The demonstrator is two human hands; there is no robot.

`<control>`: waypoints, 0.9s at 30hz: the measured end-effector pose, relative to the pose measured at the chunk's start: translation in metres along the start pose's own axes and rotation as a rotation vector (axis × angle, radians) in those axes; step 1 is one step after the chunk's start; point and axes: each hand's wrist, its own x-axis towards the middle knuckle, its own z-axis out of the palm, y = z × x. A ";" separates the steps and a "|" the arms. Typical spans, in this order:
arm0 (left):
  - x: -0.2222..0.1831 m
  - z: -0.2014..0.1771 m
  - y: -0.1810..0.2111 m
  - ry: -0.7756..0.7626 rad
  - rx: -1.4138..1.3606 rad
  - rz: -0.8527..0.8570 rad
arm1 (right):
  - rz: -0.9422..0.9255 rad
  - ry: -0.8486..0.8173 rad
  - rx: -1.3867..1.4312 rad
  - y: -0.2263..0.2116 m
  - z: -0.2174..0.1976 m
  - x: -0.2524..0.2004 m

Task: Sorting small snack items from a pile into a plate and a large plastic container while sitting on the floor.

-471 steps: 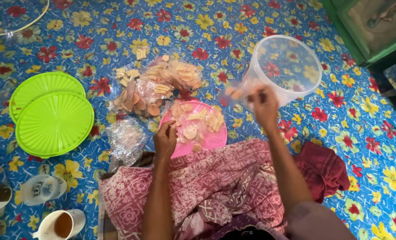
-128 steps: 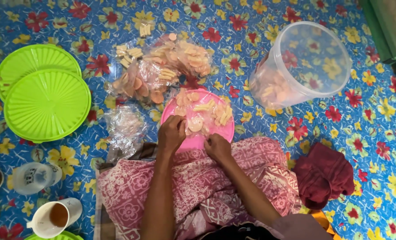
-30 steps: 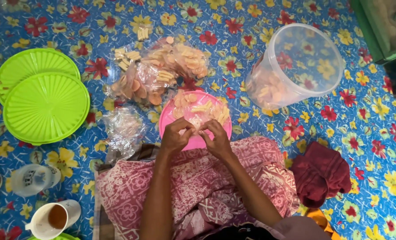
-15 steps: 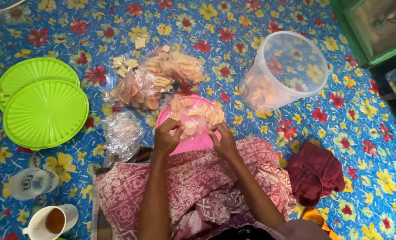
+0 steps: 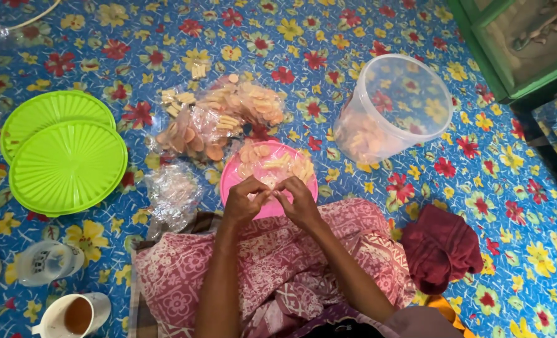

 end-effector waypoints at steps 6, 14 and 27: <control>0.001 0.002 -0.002 -0.008 0.011 -0.014 | -0.009 -0.009 -0.016 0.003 0.001 0.001; 0.003 0.002 -0.015 0.054 0.073 0.002 | 0.011 -0.012 -0.006 0.014 0.003 0.000; 0.009 -0.007 -0.025 0.150 0.132 -0.023 | 0.109 0.046 -0.027 0.060 -0.001 -0.014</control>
